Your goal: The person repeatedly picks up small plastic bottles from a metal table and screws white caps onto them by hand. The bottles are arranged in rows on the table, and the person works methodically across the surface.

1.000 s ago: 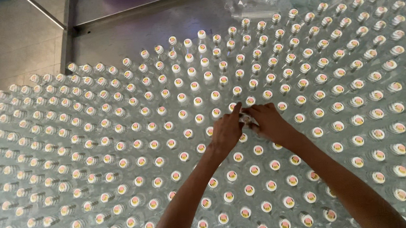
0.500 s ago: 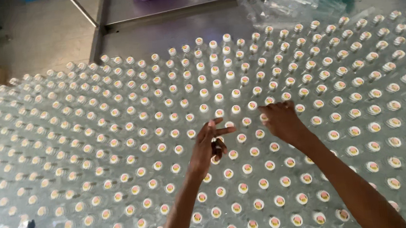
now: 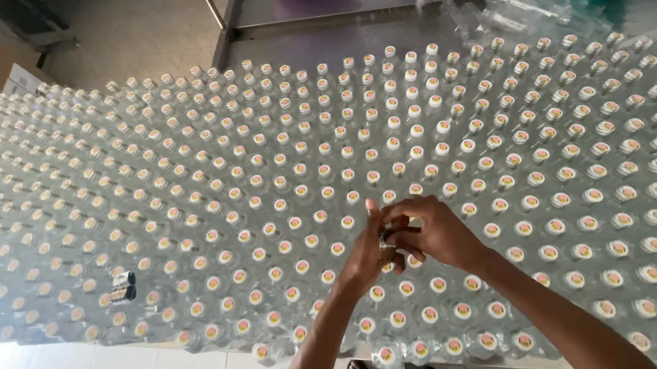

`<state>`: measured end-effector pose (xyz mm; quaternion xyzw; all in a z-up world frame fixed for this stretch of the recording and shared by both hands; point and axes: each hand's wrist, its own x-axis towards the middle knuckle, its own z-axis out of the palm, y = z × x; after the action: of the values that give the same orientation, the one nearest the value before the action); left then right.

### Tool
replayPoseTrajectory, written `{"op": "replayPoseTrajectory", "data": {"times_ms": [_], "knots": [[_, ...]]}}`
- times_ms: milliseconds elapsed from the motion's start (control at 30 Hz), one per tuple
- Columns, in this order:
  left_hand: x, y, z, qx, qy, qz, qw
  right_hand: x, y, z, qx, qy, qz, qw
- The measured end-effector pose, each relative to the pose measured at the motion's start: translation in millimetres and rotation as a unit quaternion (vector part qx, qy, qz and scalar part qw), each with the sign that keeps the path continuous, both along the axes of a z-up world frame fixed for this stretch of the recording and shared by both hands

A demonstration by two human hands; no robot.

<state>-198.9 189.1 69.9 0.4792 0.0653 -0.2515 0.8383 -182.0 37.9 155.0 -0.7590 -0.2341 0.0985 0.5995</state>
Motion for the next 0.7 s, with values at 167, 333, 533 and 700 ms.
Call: {"op": "replayPoseTrajectory", "data": {"times_ms": [167,333,533,700], "knots": [[-24,32,-6,-0.032,-0.013,-0.050,0.998,-26,17,-35,-0.181,-0.069,-0.083,0.977],[-46,60,-36,0.022,-0.004,-0.061,0.998,-64,45,-19,-0.240,-0.033,-0.093,0.966],[-60,82,19,0.084,-0.019,-0.072,0.994,-79,57,2,-0.177,0.018,-0.135,0.975],[-36,87,35,0.069,-0.078,0.026,0.994,-53,41,-17,-0.056,0.011,-0.205,0.977]]}}
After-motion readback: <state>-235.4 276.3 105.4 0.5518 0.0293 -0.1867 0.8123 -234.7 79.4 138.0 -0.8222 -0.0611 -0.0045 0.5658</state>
